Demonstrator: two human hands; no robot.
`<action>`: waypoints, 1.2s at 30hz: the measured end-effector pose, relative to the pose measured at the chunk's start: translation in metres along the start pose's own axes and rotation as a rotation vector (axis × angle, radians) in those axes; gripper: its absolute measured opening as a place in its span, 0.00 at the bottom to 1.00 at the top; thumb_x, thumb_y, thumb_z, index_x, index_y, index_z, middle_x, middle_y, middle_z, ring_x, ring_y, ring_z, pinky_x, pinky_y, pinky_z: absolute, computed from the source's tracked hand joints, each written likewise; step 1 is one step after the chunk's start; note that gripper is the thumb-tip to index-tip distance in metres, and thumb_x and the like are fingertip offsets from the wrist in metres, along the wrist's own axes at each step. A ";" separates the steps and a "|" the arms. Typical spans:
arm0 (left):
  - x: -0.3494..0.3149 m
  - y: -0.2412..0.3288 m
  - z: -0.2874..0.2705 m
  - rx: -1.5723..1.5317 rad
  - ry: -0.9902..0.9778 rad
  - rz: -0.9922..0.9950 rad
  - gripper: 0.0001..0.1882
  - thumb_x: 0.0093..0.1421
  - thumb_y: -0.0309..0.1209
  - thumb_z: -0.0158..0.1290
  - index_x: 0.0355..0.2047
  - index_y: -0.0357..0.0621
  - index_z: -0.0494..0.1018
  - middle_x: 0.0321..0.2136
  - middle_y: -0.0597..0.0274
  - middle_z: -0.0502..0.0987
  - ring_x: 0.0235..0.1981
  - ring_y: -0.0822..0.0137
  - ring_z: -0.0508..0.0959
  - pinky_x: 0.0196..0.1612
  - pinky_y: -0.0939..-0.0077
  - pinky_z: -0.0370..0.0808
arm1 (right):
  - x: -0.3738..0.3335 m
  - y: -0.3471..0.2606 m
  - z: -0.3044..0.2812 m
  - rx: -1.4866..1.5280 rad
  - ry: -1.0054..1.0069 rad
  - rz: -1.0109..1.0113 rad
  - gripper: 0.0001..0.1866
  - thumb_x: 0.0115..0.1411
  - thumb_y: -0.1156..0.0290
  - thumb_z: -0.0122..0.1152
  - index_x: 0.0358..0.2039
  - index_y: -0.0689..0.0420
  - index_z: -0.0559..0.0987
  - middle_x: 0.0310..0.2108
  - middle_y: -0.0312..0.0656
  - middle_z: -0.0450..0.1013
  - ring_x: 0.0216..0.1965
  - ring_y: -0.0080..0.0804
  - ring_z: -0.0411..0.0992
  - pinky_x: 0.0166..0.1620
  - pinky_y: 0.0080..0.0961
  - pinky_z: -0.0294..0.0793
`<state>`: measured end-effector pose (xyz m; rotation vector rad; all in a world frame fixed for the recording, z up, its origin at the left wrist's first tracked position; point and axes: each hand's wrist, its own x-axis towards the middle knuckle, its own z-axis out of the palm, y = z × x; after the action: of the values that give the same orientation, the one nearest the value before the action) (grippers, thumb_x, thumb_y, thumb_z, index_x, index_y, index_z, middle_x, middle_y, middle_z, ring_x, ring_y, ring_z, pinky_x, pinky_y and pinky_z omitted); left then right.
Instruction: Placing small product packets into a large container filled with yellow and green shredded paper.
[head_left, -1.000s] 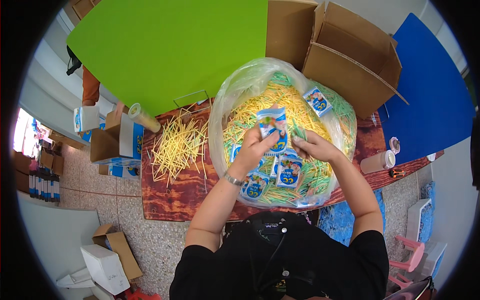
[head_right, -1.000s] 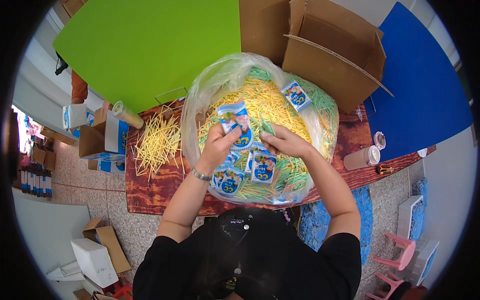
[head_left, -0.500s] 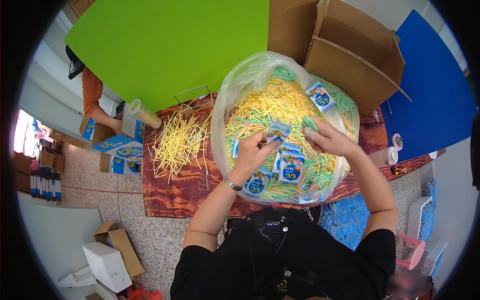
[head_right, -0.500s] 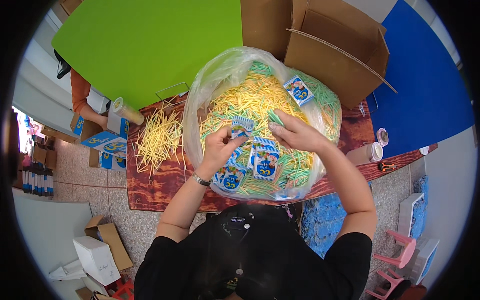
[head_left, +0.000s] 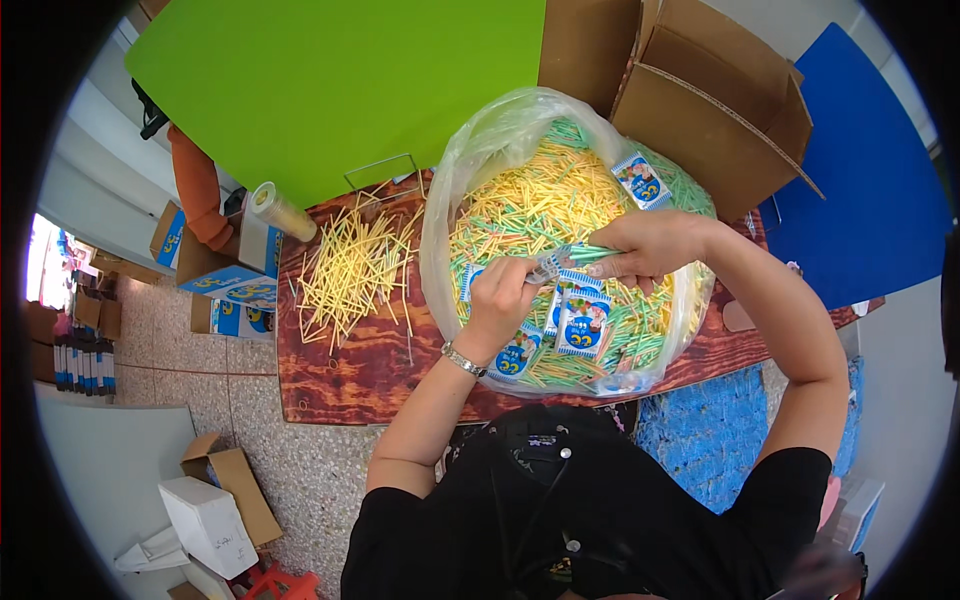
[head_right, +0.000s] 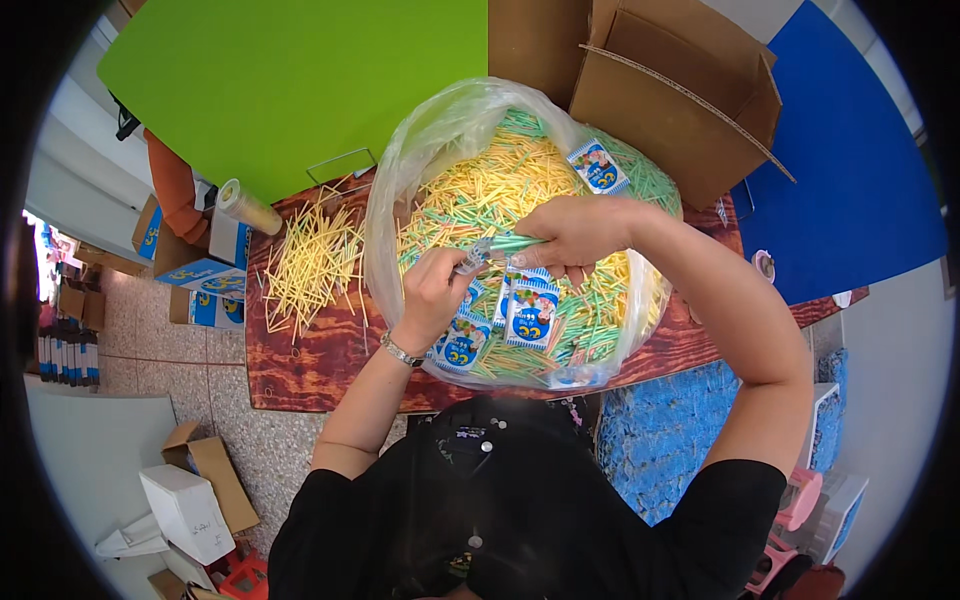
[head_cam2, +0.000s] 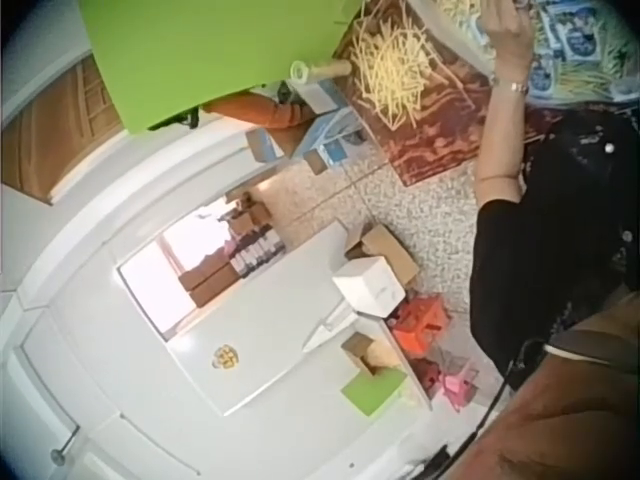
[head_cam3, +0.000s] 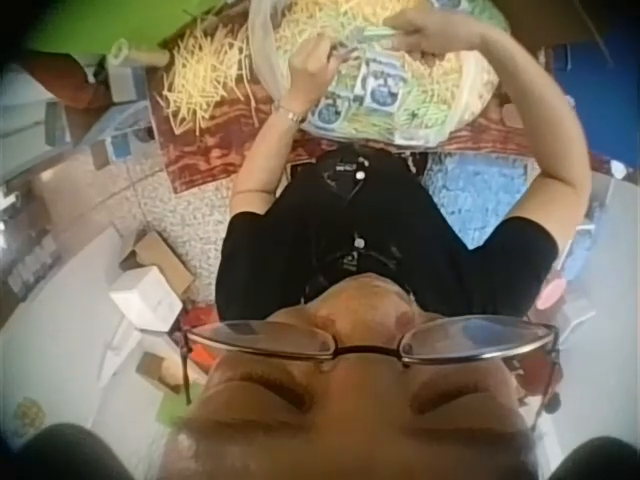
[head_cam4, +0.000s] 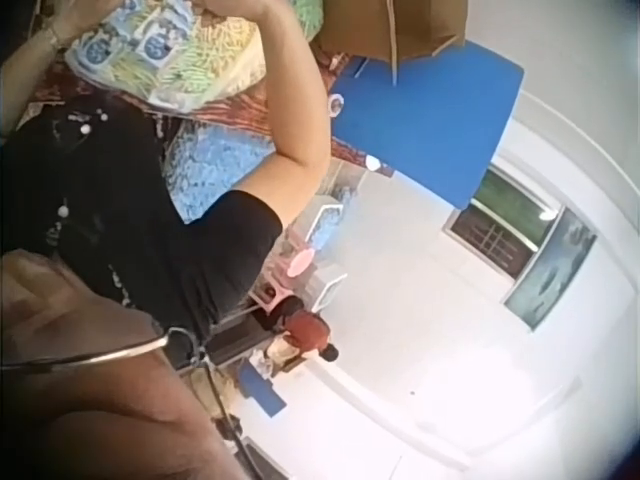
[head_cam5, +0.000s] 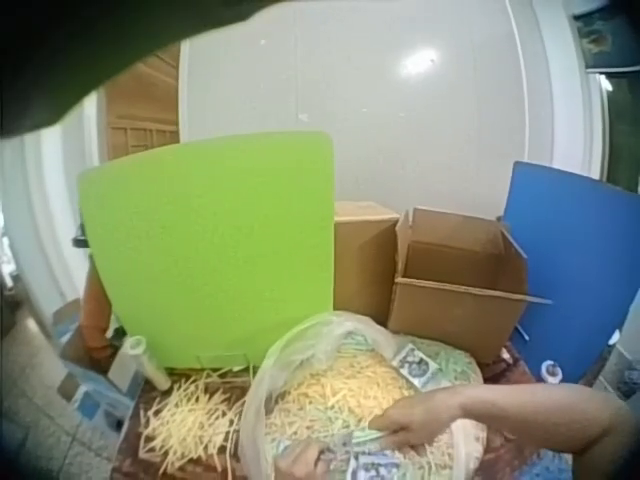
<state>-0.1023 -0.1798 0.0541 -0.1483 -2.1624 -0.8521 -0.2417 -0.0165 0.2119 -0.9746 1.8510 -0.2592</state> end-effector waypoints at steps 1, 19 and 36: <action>0.000 0.000 0.000 0.012 0.000 0.018 0.11 0.46 0.21 0.64 0.28 0.37 0.73 0.22 0.55 0.74 0.24 0.58 0.76 0.26 0.69 0.71 | 0.001 -0.002 -0.001 -0.082 -0.010 0.009 0.20 0.67 0.54 0.51 0.35 0.62 0.72 0.22 0.40 0.73 0.22 0.26 0.76 0.27 0.24 0.76; -0.018 -0.009 0.003 -0.247 -0.011 -0.159 0.17 0.50 0.25 0.66 0.40 0.37 0.76 0.24 0.61 0.80 0.22 0.72 0.78 0.25 0.80 0.73 | -0.004 -0.035 0.009 -0.614 0.594 -0.351 0.22 0.54 0.61 0.66 0.45 0.61 0.75 0.30 0.52 0.75 0.36 0.51 0.75 0.39 0.42 0.72; -0.098 0.000 -0.055 0.083 -0.445 -0.077 0.28 0.55 0.28 0.59 0.56 0.43 0.66 0.40 0.52 0.77 0.40 0.54 0.79 0.39 0.63 0.77 | 0.129 0.061 0.188 -0.302 0.734 -0.307 0.14 0.52 0.64 0.66 0.39 0.51 0.75 0.30 0.43 0.75 0.32 0.43 0.76 0.32 0.38 0.75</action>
<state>-0.0003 -0.1976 0.0099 -0.2320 -2.6293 -0.8292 -0.1386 -0.0256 -0.0001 -1.5170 2.4402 -0.5964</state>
